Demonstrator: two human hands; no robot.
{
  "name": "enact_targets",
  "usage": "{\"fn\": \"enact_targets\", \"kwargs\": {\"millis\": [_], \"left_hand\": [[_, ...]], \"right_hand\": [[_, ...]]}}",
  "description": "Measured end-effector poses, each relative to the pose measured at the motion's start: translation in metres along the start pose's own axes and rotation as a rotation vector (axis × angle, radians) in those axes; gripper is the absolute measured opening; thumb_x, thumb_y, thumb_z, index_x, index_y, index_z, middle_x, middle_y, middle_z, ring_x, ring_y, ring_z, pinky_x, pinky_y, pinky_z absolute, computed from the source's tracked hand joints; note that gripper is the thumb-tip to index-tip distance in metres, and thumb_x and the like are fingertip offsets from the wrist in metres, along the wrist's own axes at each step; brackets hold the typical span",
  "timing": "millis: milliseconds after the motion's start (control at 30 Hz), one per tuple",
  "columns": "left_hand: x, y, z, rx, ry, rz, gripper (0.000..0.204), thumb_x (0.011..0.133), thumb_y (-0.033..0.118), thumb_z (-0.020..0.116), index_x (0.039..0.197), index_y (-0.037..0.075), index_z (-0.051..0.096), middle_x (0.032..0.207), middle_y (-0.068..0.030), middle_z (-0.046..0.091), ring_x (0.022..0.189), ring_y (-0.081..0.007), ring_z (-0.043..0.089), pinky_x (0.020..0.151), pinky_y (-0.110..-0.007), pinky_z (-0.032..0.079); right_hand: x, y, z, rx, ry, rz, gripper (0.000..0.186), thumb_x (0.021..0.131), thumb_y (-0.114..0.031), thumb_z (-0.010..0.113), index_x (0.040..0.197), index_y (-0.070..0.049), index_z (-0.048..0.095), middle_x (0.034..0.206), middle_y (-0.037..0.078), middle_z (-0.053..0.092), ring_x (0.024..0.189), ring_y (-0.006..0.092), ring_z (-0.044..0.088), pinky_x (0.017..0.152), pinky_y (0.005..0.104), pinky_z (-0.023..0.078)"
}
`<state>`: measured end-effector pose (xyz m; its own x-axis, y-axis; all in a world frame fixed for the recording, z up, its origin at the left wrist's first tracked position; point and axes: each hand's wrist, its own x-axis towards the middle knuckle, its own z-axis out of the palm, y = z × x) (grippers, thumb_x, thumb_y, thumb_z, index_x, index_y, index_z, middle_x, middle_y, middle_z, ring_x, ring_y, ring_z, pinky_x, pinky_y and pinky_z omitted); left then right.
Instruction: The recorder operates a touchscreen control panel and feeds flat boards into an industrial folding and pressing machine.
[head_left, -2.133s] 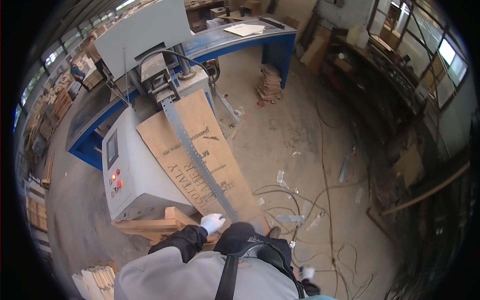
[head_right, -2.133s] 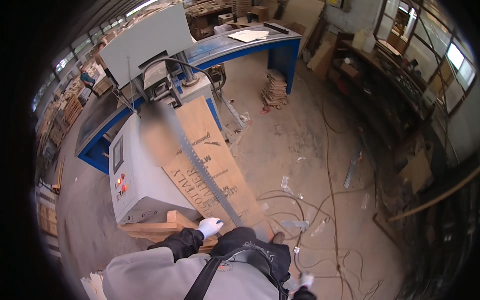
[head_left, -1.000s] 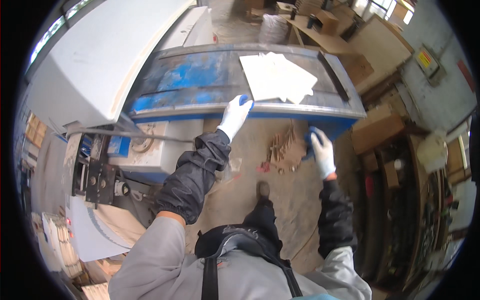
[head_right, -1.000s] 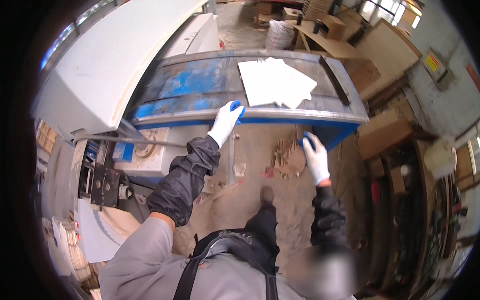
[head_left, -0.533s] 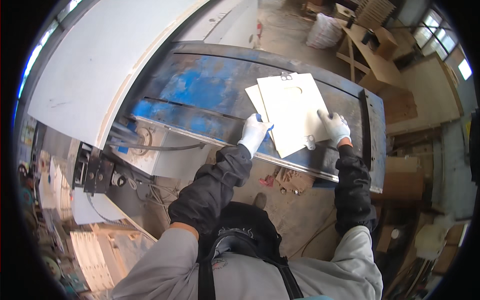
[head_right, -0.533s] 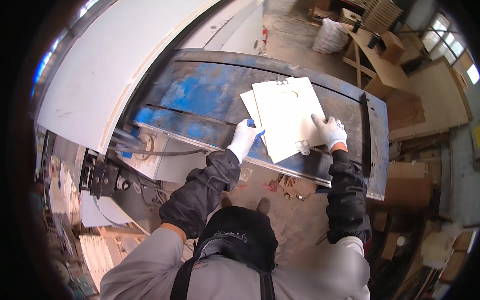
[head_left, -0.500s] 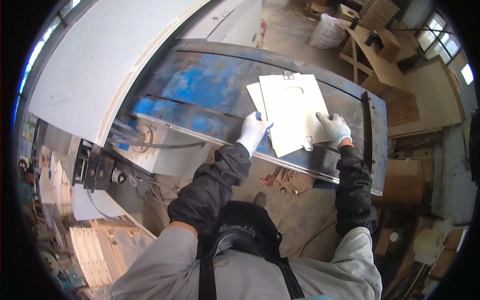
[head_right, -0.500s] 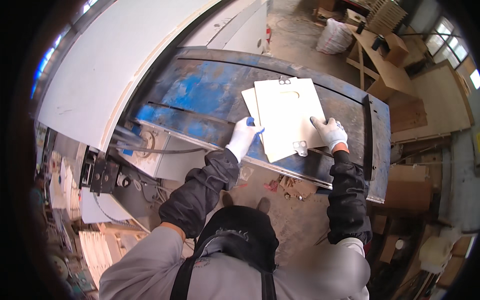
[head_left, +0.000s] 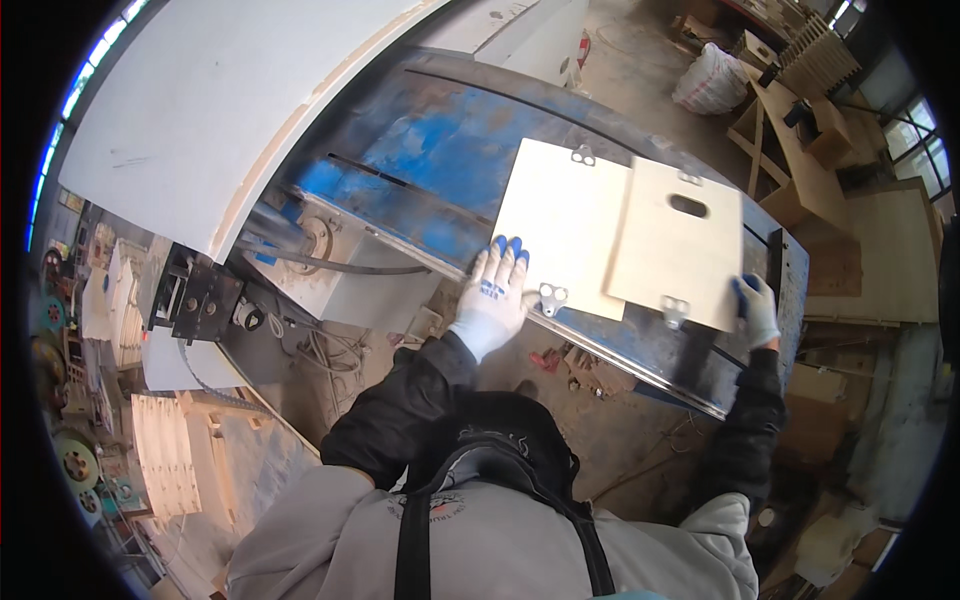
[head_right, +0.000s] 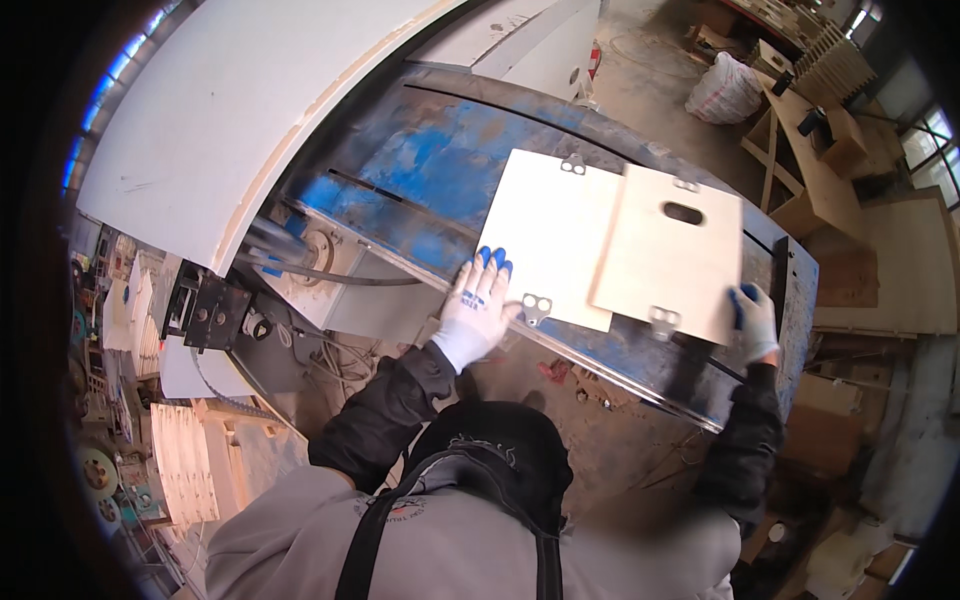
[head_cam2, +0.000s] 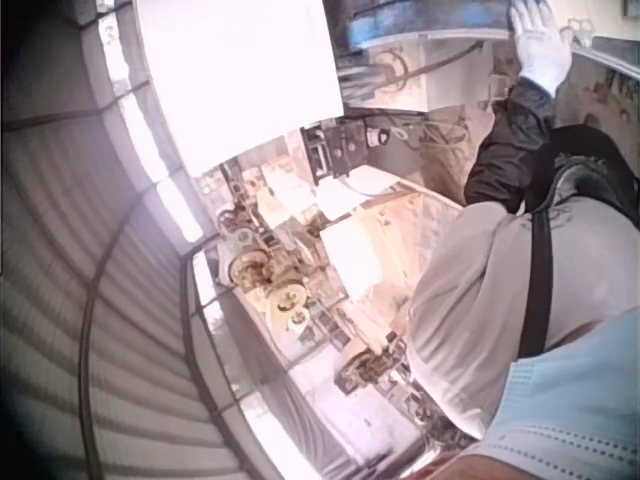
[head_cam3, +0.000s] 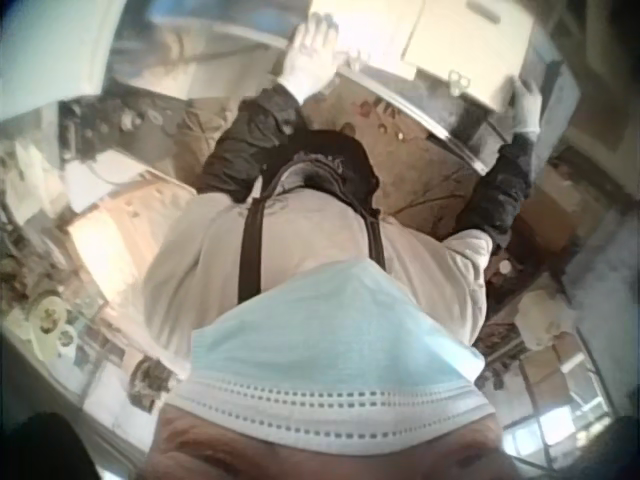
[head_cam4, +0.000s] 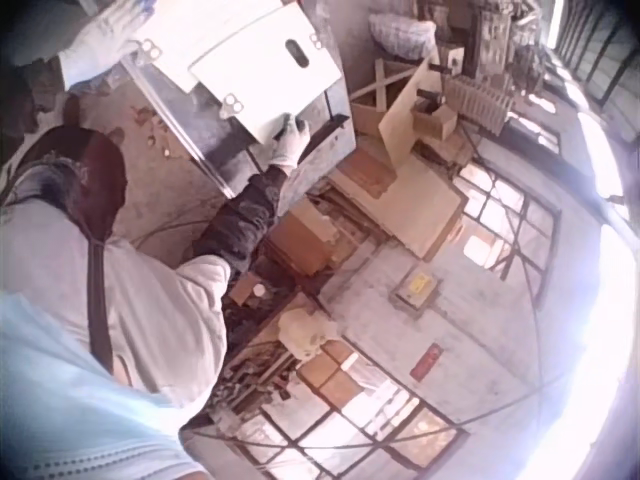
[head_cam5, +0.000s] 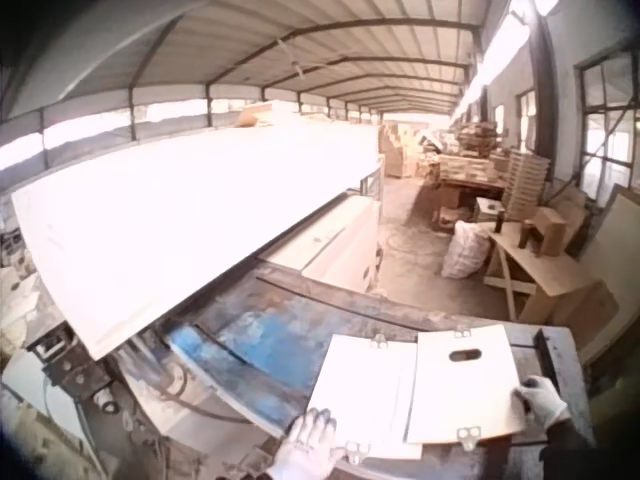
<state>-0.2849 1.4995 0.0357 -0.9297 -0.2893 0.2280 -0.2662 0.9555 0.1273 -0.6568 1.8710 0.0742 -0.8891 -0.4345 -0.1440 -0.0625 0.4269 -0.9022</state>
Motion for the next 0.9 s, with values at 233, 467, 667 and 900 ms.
{"fn": "enact_targets", "kwargs": {"millis": [233,467,667,900], "left_hand": [[0.020,-0.111,-0.017,0.199,0.056,-0.109,0.055,0.106,0.037,0.052,0.151,0.005,0.053,0.158,-0.0174,0.051,0.146,-0.0395,0.046,0.124,-0.060,0.025],[0.011,-0.074,-0.021,0.134,0.007,-0.187,0.071,0.104,0.052,0.049,0.153,0.001,0.050,0.163,-0.0240,0.044,0.155,-0.0459,0.031,0.126,-0.062,0.016],[0.014,-0.111,-0.017,0.122,0.041,-0.293,0.083,0.101,0.063,0.050,0.155,-0.001,0.047,0.163,-0.0273,0.041,0.155,-0.0482,0.029,0.126,-0.062,0.016],[0.016,-0.185,-0.022,0.281,0.227,-0.404,0.051,0.101,0.036,0.059,0.136,-0.001,0.063,0.143,-0.0236,0.061,0.140,-0.0407,0.050,0.125,-0.058,0.025]], "right_hand": [[-0.019,-0.029,0.008,-1.064,0.277,-0.231,0.047,0.095,-0.020,0.071,0.139,-0.004,0.061,0.130,0.020,0.066,0.122,0.0372,0.062,0.105,0.0453,0.049],[0.000,-0.146,0.263,-0.861,-0.325,-0.732,0.089,0.086,-0.046,0.081,0.161,-0.017,0.044,0.168,0.025,0.035,0.156,0.0475,0.029,0.127,0.0570,0.024],[0.062,-0.154,0.378,-1.009,-0.331,-0.853,0.097,0.084,-0.069,0.074,0.162,-0.020,0.043,0.171,0.021,0.031,0.158,0.0467,0.024,0.126,0.0637,0.019],[0.113,-0.203,0.524,-0.853,-0.253,-0.995,0.086,0.087,-0.070,0.071,0.155,-0.018,0.054,0.166,0.023,0.040,0.156,0.0491,0.028,0.126,0.0601,0.023]]}}
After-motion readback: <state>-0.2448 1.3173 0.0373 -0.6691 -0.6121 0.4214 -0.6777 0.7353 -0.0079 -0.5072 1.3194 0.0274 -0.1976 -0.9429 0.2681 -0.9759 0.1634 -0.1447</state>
